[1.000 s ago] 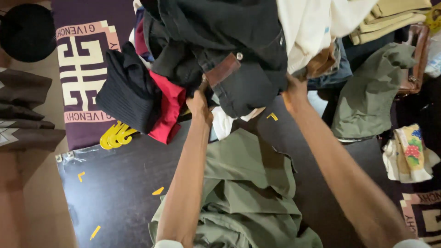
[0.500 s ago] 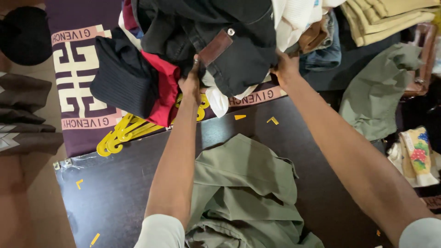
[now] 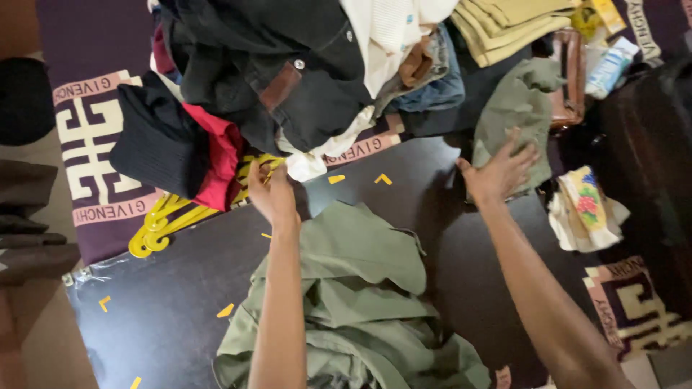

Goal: Folding several items of clothing and packing them into an open suitcase.

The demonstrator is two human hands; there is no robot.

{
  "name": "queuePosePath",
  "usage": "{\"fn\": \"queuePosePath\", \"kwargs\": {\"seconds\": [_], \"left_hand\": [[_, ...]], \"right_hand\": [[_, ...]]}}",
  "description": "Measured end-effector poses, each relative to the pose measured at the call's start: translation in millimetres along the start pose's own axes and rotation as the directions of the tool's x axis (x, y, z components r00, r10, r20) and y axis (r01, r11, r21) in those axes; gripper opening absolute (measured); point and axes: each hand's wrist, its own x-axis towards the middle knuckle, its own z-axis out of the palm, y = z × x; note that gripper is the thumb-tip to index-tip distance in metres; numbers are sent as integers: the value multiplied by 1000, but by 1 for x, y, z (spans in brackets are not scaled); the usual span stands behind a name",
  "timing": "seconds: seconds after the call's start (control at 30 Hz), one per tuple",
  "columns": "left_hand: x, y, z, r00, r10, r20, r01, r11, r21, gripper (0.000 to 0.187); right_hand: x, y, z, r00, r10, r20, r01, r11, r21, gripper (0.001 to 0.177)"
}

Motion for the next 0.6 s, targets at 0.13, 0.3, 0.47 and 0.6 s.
{"fn": "queuePosePath", "kwargs": {"seconds": [0.13, 0.3, 0.47, 0.6], "left_hand": [[-90, 21, -8, 990, 138, -26, -140, 986, -89, 19], [-167, 40, -16, 998, -52, 30, 56, 990, -132, 21], [-207, 57, -30, 987, -149, 60, 154, 984, -91, 23], [-223, 69, -53, 988, -157, 16, 157, 987, -46, 23]], "right_hand": [[3, 68, 12, 971, 157, 181, -146, 987, -69, 134], [42, 93, -10, 877, 303, 373, -418, 863, 283, 78], [105, 77, -40, 967, 252, 30, -230, 824, 518, 64], [183, 45, -50, 973, 213, -84, -137, 836, 532, 70]]}}
